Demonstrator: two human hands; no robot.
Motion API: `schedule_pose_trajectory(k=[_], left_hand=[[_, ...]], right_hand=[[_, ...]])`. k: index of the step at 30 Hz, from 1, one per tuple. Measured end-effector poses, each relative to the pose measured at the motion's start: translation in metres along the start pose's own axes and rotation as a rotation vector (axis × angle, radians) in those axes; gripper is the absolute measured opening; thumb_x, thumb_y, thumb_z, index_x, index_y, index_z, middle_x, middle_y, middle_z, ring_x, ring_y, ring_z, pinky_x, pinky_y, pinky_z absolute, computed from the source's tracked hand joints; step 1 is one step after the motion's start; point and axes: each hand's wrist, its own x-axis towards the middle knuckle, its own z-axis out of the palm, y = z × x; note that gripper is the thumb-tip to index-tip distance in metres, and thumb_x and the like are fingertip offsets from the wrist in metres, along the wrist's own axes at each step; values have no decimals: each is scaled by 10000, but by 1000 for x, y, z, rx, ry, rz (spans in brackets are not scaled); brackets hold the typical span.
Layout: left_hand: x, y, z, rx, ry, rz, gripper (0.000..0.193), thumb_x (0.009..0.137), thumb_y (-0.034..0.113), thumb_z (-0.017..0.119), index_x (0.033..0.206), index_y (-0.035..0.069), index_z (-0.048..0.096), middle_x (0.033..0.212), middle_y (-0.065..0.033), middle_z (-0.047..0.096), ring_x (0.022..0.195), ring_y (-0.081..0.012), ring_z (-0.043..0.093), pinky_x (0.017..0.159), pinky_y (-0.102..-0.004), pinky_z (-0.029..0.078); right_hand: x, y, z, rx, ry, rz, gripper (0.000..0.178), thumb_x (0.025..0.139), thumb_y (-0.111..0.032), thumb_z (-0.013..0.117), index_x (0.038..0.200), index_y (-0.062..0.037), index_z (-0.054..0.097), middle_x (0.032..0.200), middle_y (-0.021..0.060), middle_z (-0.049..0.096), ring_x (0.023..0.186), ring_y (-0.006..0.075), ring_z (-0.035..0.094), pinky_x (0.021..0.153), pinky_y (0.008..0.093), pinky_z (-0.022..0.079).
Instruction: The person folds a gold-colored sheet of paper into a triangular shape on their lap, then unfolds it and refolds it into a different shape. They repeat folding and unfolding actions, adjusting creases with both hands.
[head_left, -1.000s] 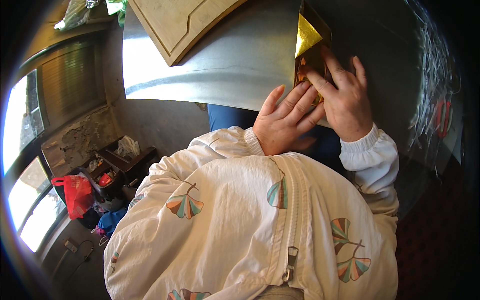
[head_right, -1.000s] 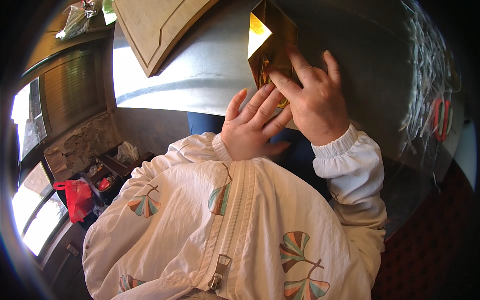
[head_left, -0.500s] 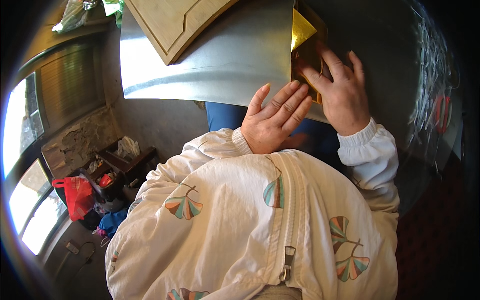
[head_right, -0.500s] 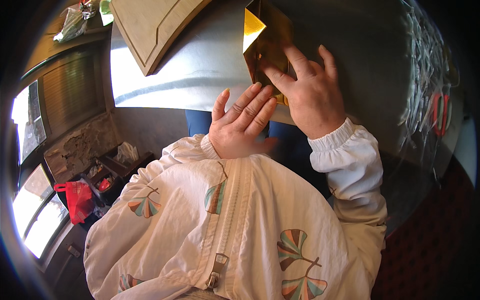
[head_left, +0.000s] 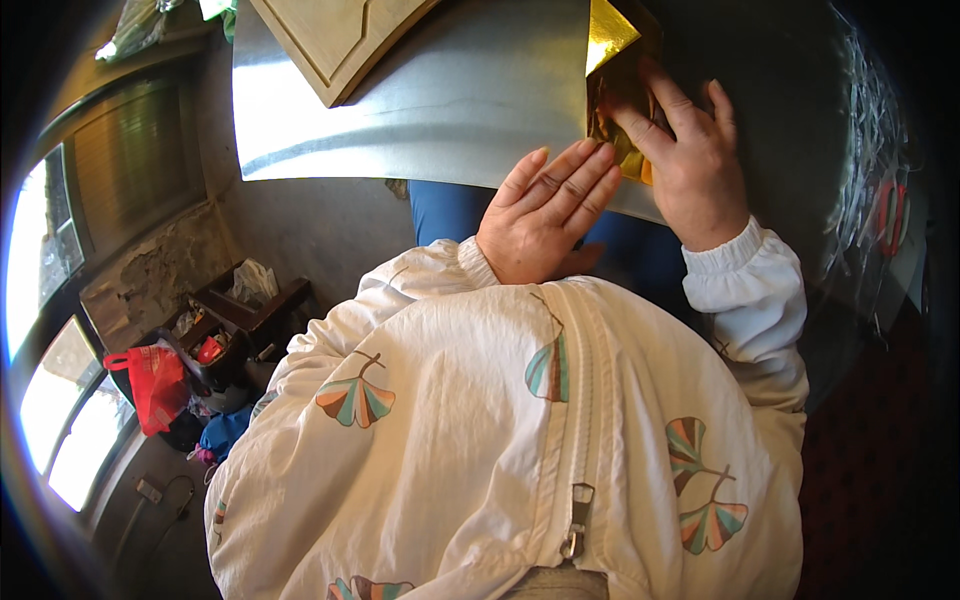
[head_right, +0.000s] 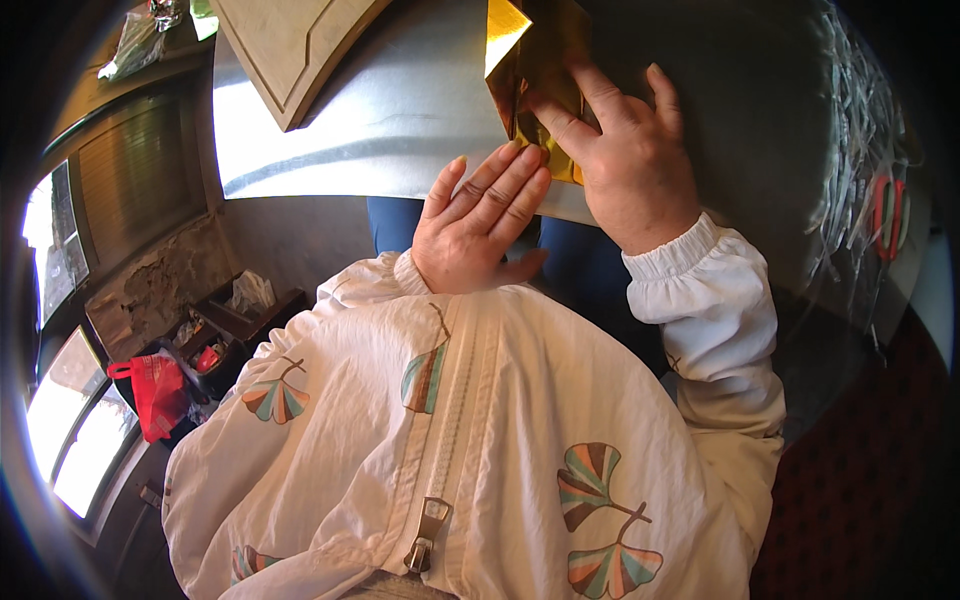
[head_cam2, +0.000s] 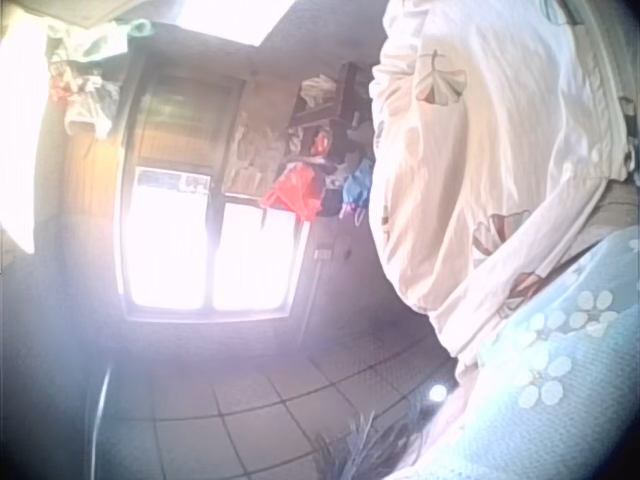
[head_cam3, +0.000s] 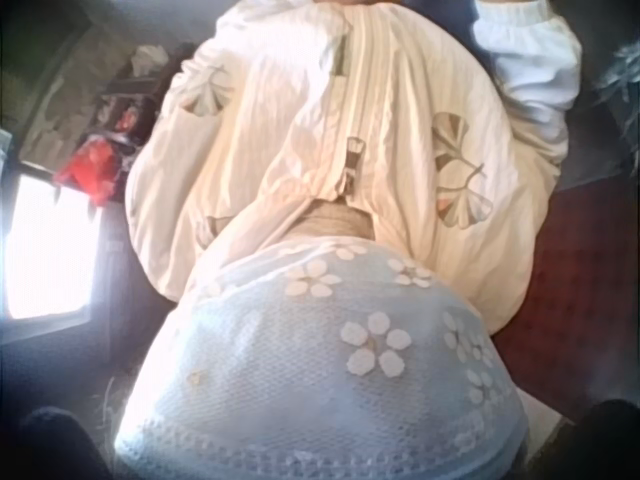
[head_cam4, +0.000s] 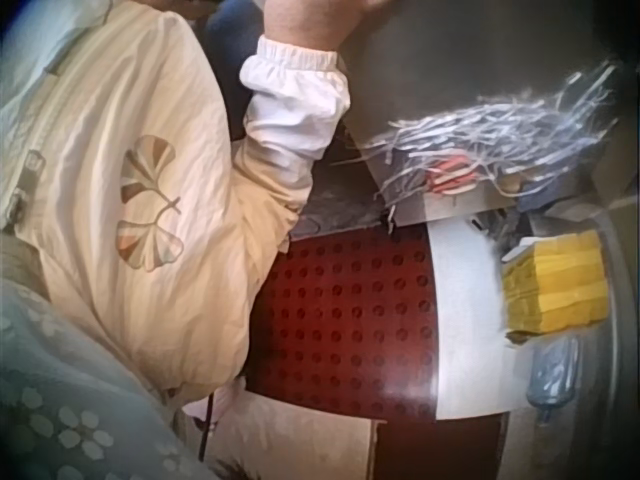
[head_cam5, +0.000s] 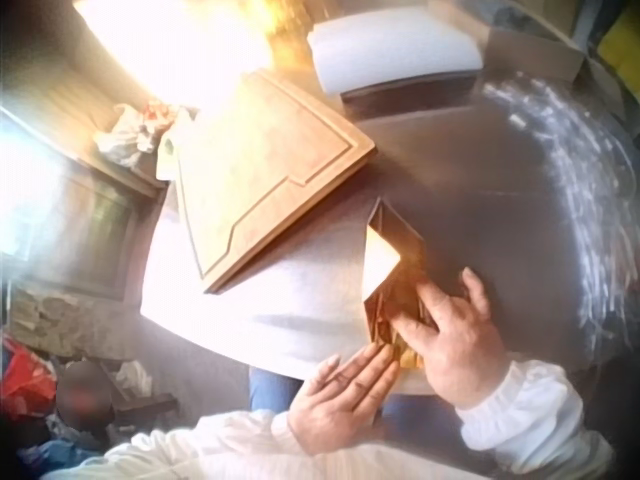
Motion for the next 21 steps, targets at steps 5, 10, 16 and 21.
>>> schedule_pose_trajectory(k=[5,10,16,21], left_hand=[[-6,0,-1,124,110,10,688,706,340,731,1342,120,589,1408,-42,557,1352,-168,473,1212,-451,89],[-5,3,-6,103,96,-24,527,767,253,634,1275,112,627,1337,-42,609,1295,-164,529,1199,-431,169],[-6,3,-18,135,51,23,650,749,375,722,1334,123,594,1412,-55,547,1356,-189,467,1213,-439,105],[8,6,-2,55,-16,80,871,697,504,762,1437,152,466,1526,-71,401,1427,-233,358,1200,-430,148]], right_hand=[[-1,0,-1,9,-19,16,350,834,-119,617,1160,-208,706,1317,63,562,938,186,635,1097,503,312],[-1,-1,-1,22,-10,30,352,833,-112,616,1156,-218,707,1307,71,569,928,194,639,1095,500,326],[-4,1,0,40,-46,34,362,858,-73,616,1180,-212,705,1334,79,574,1137,233,593,1076,508,336],[3,12,-10,-30,-82,-86,404,853,-100,621,1229,-235,679,1336,64,576,1125,219,593,1047,463,372]])
